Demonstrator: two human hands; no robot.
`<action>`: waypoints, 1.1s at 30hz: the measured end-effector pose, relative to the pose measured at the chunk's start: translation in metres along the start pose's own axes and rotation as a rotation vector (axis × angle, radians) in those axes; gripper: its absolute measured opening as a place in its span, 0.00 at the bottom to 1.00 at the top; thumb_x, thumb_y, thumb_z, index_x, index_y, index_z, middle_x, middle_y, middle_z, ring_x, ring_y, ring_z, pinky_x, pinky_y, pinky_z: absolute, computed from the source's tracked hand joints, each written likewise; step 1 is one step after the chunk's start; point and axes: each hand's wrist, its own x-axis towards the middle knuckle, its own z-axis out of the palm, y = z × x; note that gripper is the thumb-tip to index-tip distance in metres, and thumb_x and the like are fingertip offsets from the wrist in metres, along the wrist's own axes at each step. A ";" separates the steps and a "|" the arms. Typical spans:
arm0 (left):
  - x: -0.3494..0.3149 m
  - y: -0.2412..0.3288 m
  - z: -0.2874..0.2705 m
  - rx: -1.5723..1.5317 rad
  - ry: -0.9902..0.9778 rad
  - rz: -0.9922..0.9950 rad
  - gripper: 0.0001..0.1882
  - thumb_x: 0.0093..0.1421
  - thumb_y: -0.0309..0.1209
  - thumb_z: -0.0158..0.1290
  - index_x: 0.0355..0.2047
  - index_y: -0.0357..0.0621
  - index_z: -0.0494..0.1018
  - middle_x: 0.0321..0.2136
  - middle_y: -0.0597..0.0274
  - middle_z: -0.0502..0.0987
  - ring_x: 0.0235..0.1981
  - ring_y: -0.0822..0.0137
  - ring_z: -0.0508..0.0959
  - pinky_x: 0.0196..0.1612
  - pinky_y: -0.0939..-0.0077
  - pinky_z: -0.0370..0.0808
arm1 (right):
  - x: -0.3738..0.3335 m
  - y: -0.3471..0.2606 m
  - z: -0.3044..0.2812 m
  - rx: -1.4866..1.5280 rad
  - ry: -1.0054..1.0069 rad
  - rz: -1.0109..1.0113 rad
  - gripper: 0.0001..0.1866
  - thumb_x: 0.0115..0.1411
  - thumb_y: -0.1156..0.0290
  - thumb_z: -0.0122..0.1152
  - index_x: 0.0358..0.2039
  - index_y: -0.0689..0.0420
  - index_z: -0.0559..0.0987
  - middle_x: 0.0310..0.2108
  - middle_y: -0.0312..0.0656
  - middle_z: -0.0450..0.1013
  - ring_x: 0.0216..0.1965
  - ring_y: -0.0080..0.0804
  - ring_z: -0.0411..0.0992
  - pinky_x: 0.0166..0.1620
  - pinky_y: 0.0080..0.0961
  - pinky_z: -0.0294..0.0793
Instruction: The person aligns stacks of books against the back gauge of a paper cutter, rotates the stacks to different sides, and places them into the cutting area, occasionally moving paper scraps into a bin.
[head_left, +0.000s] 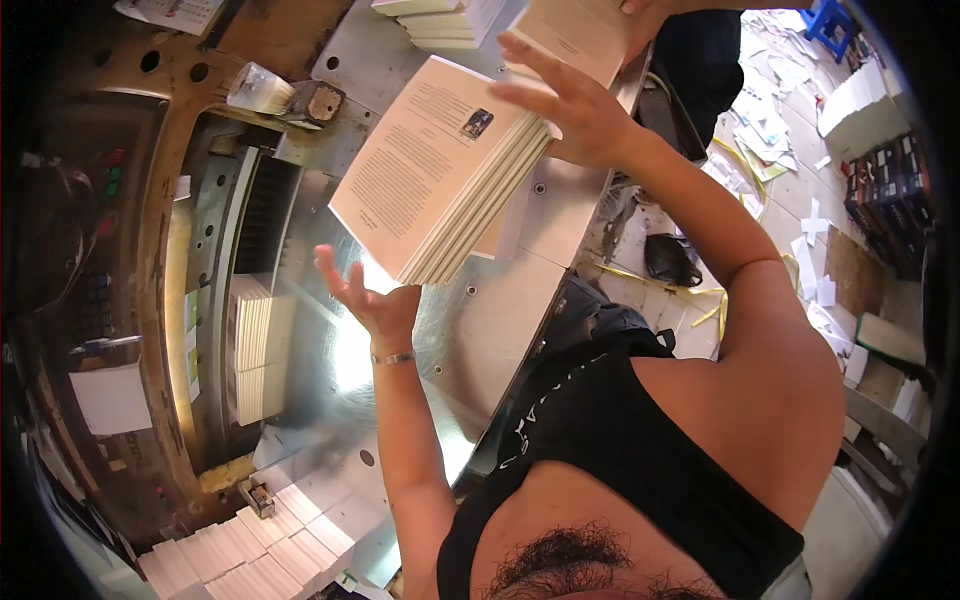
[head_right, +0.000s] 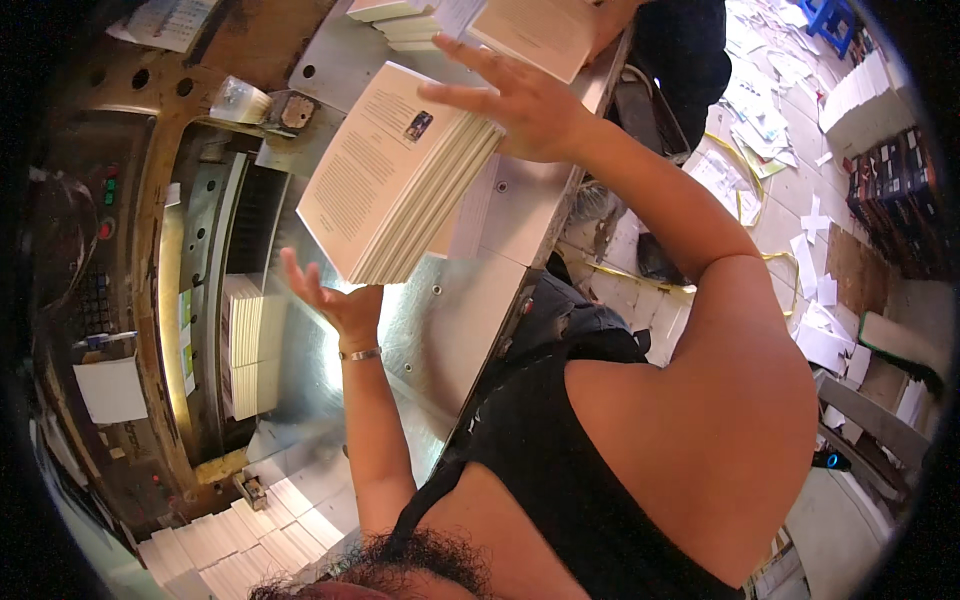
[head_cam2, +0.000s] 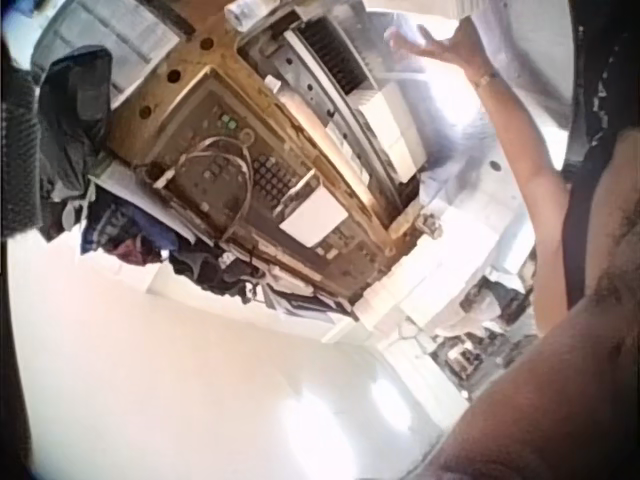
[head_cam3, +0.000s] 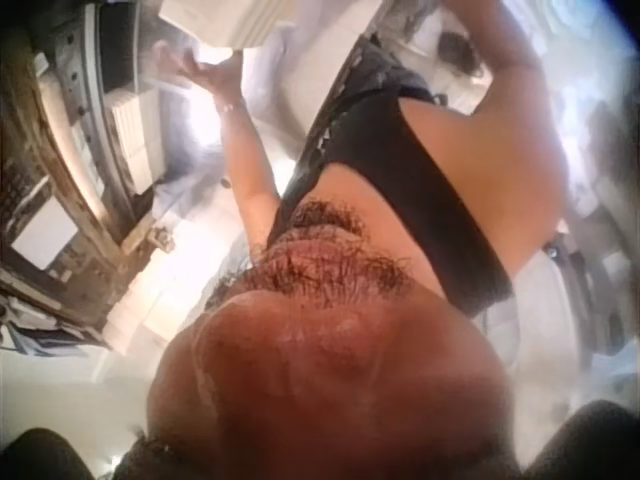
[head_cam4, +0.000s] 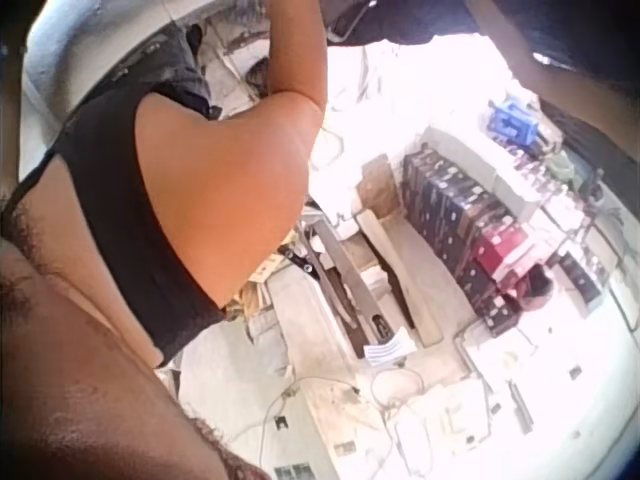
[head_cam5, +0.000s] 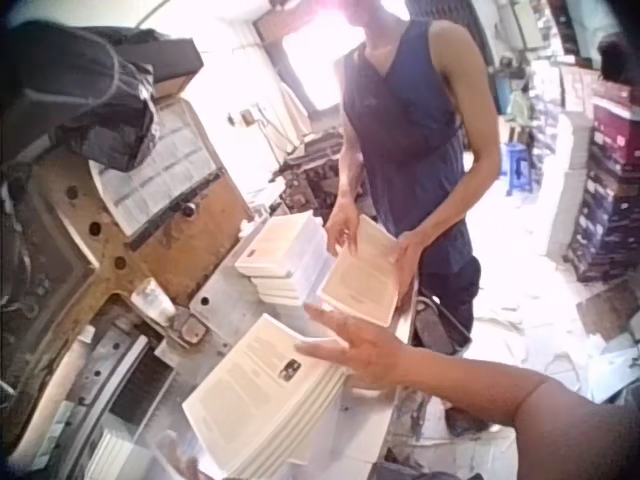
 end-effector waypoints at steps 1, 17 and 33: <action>0.001 -0.004 -0.002 0.002 -0.034 0.056 0.54 0.46 0.43 0.73 0.65 0.50 0.49 0.65 0.48 0.57 0.68 0.44 0.57 0.68 0.40 0.54 | 0.004 -0.003 -0.004 -0.104 -0.147 -0.004 0.44 0.42 0.74 0.76 0.62 0.37 0.69 0.71 0.42 0.53 0.65 0.45 0.63 0.63 0.37 0.68; -0.053 0.019 -0.181 -0.290 -0.093 -0.678 0.56 0.42 0.50 0.73 0.62 0.30 0.57 0.55 0.49 0.71 0.56 0.60 0.73 0.61 0.62 0.66 | 0.104 -0.113 0.005 0.948 -0.378 0.035 0.57 0.37 0.59 0.78 0.66 0.58 0.57 0.53 0.45 0.71 0.55 0.42 0.69 0.58 0.37 0.66; -0.175 0.101 -0.222 -0.333 -0.580 -1.398 0.35 0.41 0.42 0.72 0.49 0.42 0.76 0.43 0.57 0.81 0.44 0.60 0.80 0.49 0.67 0.76 | 0.117 -0.227 0.062 0.642 -1.048 -0.341 0.58 0.40 0.61 0.72 0.70 0.53 0.51 0.48 0.50 0.70 0.51 0.48 0.70 0.55 0.39 0.69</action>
